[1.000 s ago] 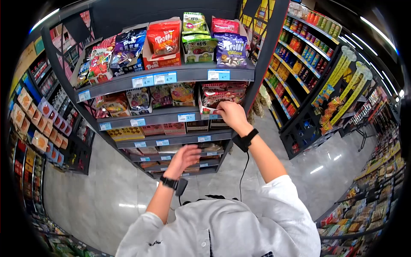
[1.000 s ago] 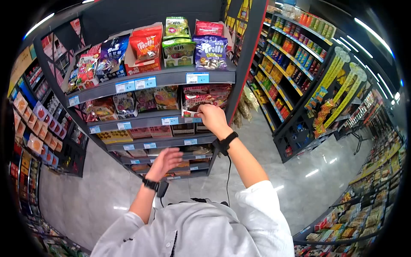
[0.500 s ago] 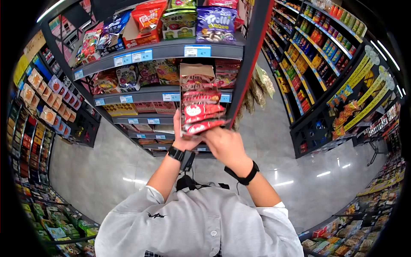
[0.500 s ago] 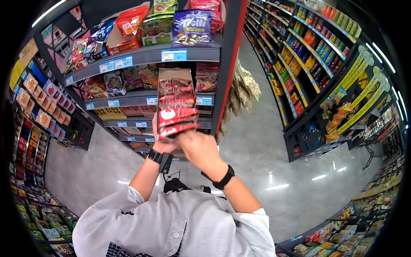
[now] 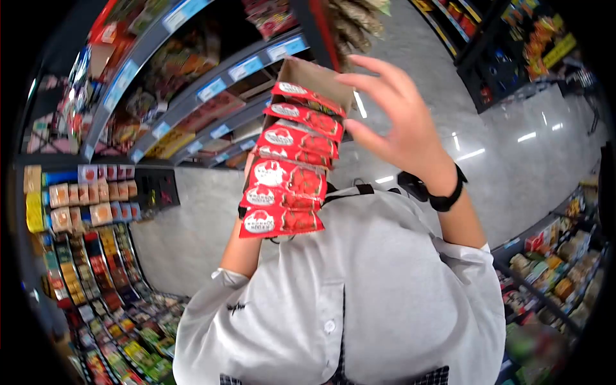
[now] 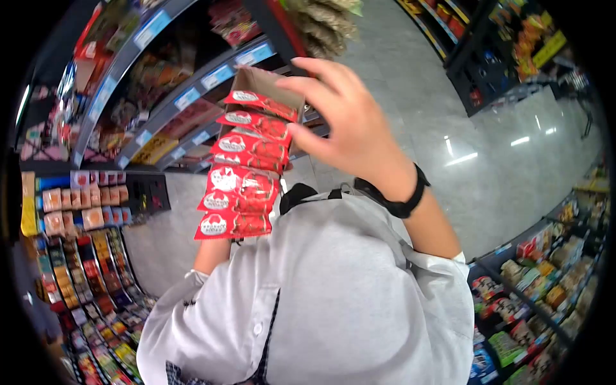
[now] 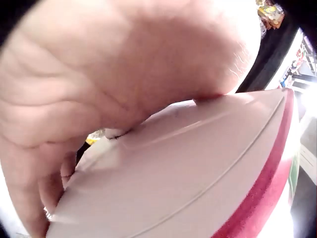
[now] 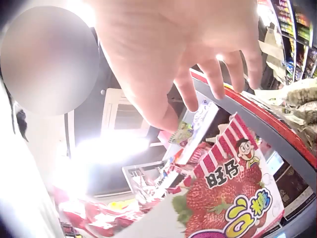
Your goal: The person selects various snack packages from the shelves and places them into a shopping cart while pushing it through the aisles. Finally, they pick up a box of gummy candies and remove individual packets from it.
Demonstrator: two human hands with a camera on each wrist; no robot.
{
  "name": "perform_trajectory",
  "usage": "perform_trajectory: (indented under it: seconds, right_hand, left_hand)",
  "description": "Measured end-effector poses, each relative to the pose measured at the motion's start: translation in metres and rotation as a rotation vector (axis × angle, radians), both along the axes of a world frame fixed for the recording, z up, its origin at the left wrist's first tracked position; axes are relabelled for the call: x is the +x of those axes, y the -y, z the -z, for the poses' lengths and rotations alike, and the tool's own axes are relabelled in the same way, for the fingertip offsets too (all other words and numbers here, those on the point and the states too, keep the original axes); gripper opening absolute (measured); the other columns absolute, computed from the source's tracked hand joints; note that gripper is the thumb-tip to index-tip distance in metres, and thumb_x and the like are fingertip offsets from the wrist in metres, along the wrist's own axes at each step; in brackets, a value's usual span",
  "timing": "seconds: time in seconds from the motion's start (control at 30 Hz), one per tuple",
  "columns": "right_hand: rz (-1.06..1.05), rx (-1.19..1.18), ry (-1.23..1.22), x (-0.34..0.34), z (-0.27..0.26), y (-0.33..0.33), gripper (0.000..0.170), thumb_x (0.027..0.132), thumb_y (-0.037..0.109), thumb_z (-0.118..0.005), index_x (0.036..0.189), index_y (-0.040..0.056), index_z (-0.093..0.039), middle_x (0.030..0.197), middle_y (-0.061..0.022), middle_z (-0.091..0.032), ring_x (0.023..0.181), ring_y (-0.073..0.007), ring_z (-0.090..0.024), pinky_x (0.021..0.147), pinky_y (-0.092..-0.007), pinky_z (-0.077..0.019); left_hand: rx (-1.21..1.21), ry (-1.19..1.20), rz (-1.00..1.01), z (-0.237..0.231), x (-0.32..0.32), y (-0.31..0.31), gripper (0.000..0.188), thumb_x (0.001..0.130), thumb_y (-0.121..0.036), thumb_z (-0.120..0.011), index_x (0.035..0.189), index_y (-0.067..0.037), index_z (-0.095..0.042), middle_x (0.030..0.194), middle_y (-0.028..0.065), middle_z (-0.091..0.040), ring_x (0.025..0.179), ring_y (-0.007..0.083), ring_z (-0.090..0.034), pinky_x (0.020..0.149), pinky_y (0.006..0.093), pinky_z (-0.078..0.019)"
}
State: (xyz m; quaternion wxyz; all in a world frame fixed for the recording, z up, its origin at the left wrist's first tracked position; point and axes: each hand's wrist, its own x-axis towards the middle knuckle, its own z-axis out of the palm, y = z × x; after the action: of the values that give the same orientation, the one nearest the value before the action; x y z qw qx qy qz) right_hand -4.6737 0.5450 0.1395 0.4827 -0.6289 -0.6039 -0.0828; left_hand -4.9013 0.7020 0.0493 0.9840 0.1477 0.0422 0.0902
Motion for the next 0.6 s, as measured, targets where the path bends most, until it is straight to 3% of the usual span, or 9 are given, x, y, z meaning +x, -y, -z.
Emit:
perform_trajectory:
  seconds: [0.07,0.13,0.33,0.37,0.4,0.5,0.6]
  right_hand:
    - [-0.001,-0.034,0.043,0.002,0.019,-0.01,0.044,0.074,0.017,-0.073,0.118,0.0145,-0.065,0.131,-0.0117,-0.057,0.108,-0.0335,-0.061,0.089,-0.0401,-0.0524]
    - [-0.028,-0.154,-0.124,0.005,0.029,-0.01,0.04,0.079,0.01,-0.066,0.118,0.0165,-0.066,0.126,-0.0096,-0.06,0.1,-0.0305,-0.065,0.081,-0.0383,-0.0545]
    - [0.019,0.05,-0.252,0.033,0.061,-0.021,0.041,0.084,-0.003,-0.054,0.117,0.016,-0.067,0.114,-0.0078,-0.065,0.094,-0.0293,-0.066,0.075,-0.0375,-0.0539]
    - [0.006,0.009,-0.332,0.029,0.055,-0.016,0.034,0.084,0.006,-0.061,0.116,0.016,-0.067,0.121,-0.0093,-0.063,0.1,-0.0306,-0.064,0.082,-0.0391,-0.0527]
    - [0.009,0.009,-0.335,0.026,0.051,-0.013,0.034,0.084,0.006,-0.061,0.116,0.016,-0.067,0.121,-0.0093,-0.063,0.1,-0.0306,-0.064,0.082,-0.0391,-0.0527]
    - [0.067,0.077,-0.133,0.022,0.039,-0.004,0.035,0.076,0.023,-0.075,0.109,0.0154,-0.066,0.135,-0.0113,-0.054,0.117,-0.0355,-0.055,0.095,-0.0442,-0.0465]
    - [0.112,0.015,0.046,0.021,0.046,-0.004,0.034,0.076,0.021,-0.075,0.109,0.0152,-0.066,0.135,-0.0104,-0.055,0.117,-0.0353,-0.056,0.094,-0.0435,-0.0467]
  left_hand:
    - [0.004,-0.024,0.024,0.001,0.005,0.002,0.078,0.095,-0.059,-0.042,0.148,-0.002,-0.035,0.149,0.0248,-0.041,0.134,0.0429,-0.043,0.114,0.0539,-0.0323]
    - [0.002,-0.058,0.031,0.0,0.005,0.003,0.078,0.095,-0.059,-0.042,0.148,-0.002,-0.035,0.149,0.0248,-0.041,0.134,0.043,-0.043,0.114,0.054,-0.0323]
    - [0.022,-0.128,0.039,0.0,0.008,0.007,0.077,0.095,-0.058,-0.041,0.148,-0.002,-0.035,0.149,0.025,-0.041,0.134,0.0432,-0.043,0.114,0.0543,-0.0323]
    - [0.018,-0.131,0.038,0.005,0.013,0.007,0.077,0.095,-0.058,-0.041,0.148,-0.002,-0.035,0.149,0.0251,-0.041,0.134,0.0432,-0.043,0.114,0.0543,-0.0323]
    - [0.014,-0.132,0.041,0.007,0.016,0.008,0.077,0.096,-0.058,-0.041,0.148,-0.002,-0.035,0.149,0.0251,-0.041,0.134,0.0432,-0.043,0.114,0.0544,-0.0323]
    - [0.011,-0.139,0.043,0.015,0.028,0.009,0.077,0.096,-0.058,-0.041,0.148,-0.002,-0.035,0.149,0.0252,-0.041,0.134,0.0433,-0.043,0.114,0.0546,-0.0324]
    - [0.007,-0.139,0.037,0.018,0.036,0.01,0.077,0.096,-0.057,-0.041,0.148,-0.002,-0.035,0.149,0.0253,-0.041,0.134,0.0434,-0.043,0.113,0.0547,-0.0324]
